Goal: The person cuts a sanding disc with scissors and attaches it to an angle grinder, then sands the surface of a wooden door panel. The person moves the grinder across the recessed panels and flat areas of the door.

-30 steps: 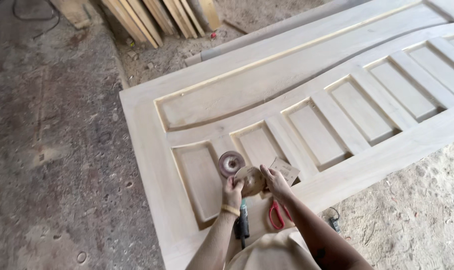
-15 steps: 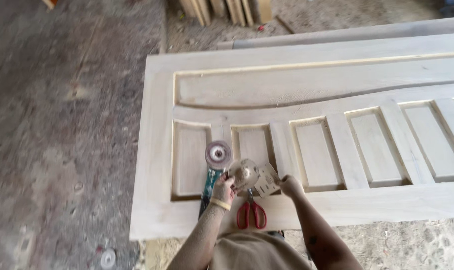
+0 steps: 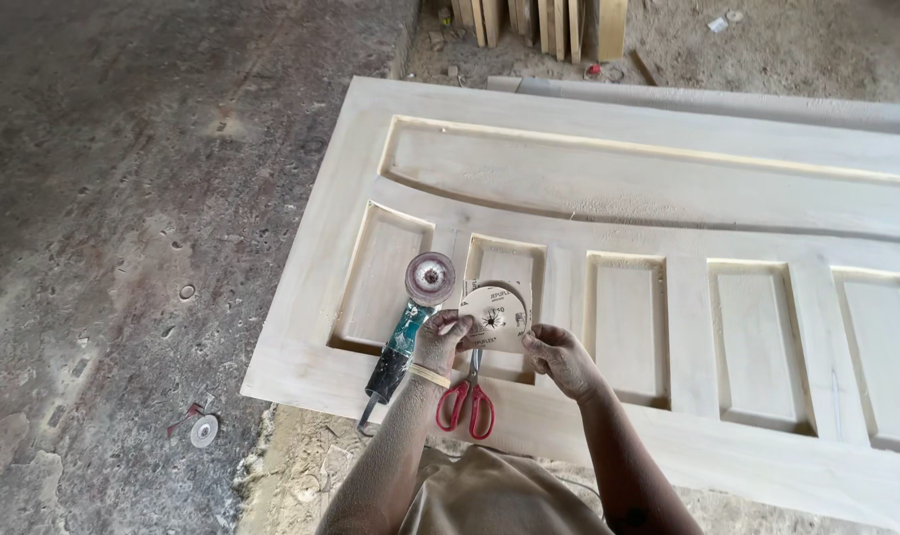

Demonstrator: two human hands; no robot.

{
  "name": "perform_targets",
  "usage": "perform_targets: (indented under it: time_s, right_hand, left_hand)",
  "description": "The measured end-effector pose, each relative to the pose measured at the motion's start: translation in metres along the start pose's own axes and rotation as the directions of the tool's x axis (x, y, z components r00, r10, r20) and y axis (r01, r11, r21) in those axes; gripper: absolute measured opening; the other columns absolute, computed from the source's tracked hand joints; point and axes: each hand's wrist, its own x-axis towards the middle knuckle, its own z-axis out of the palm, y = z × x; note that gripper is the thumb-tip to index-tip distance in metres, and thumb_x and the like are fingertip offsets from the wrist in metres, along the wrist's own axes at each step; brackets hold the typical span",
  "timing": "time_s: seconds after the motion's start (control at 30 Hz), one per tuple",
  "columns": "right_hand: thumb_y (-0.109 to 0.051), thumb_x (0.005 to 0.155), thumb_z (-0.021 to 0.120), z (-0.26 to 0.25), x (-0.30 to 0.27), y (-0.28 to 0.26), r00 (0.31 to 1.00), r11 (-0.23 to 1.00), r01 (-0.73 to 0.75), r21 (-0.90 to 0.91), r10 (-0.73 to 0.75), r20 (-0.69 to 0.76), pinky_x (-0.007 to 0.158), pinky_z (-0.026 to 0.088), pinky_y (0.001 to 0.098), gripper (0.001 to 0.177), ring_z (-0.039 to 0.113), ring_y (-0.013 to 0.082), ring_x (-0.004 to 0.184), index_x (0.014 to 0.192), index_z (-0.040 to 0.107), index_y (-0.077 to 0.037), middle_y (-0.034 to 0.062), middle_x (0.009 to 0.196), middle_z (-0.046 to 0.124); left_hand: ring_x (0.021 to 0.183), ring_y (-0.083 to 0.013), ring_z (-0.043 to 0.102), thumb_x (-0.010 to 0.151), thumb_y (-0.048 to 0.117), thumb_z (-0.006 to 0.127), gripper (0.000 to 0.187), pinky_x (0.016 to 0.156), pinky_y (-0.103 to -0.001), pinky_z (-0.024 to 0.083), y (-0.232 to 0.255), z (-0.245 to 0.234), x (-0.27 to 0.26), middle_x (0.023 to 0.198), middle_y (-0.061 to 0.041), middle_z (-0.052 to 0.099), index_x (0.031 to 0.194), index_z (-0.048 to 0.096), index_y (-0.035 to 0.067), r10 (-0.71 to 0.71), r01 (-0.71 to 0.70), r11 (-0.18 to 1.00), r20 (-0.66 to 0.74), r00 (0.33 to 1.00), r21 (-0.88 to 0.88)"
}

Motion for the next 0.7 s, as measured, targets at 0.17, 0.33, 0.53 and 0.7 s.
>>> perform_targets:
  time_s: [0.17,0.33,0.53,0.7]
  right_hand:
    - [-0.026,0.091,0.076,0.007,-0.011,-0.026,0.981,0.923,0.14,-0.358,-0.179,-0.077,0.057,0.041,0.026,0.027,0.047,0.0077,0.063,0.092,0.069,0.0,-0.0028,0.071,0.056]
    - [-0.034,0.092,0.073,0.021,-0.023,-0.044,0.954,0.802,0.137,-0.581,-0.265,-0.142,0.063,0.048,0.0273,0.035,0.054,0.0085,0.069,0.093,0.075,0.001,0.0005,0.071,0.064]
    - [-0.035,0.095,0.07,0.059,-0.033,-0.046,0.932,0.816,0.196,-0.544,-0.327,-0.155,0.062,0.047,0.0281,0.038,0.053,0.0089,0.068,0.092,0.075,0.002,0.0002,0.07,0.06]
    - [-0.034,0.095,0.07,0.102,-0.032,-0.039,0.922,0.856,0.194,-0.48,-0.326,-0.207,0.06,0.046,0.0285,0.036,0.052,0.0092,0.066,0.095,0.076,0.001,-0.0002,0.068,0.059]
  left_hand:
    - [0.084,-0.0141,0.071,0.082,0.005,0.082,0.029,0.077,-0.028,0.06,0.032,0.032,-0.025,0.088,-0.005,0.072,0.097,0.059,0.01,0.285,-0.291,0.95,0.07,0.956,0.116]
    - [0.085,-0.0126,0.07,0.083,0.005,0.08,0.036,0.078,-0.028,0.06,0.038,0.03,-0.025,0.096,-0.005,0.074,0.114,0.063,0.011,0.257,-0.283,0.939,0.146,0.955,0.195]
    - [0.094,-0.0133,0.069,0.096,0.008,0.074,0.022,0.079,-0.031,0.057,0.05,-0.013,-0.008,0.106,-0.003,0.073,0.117,0.072,0.003,0.045,-0.007,0.99,0.269,0.962,-0.141]
    - [0.093,-0.021,0.076,0.09,0.007,0.071,0.023,0.08,-0.039,0.064,0.09,-0.049,-0.009,0.106,-0.009,0.076,0.113,0.075,0.004,-0.093,0.14,0.983,0.335,0.938,-0.119]
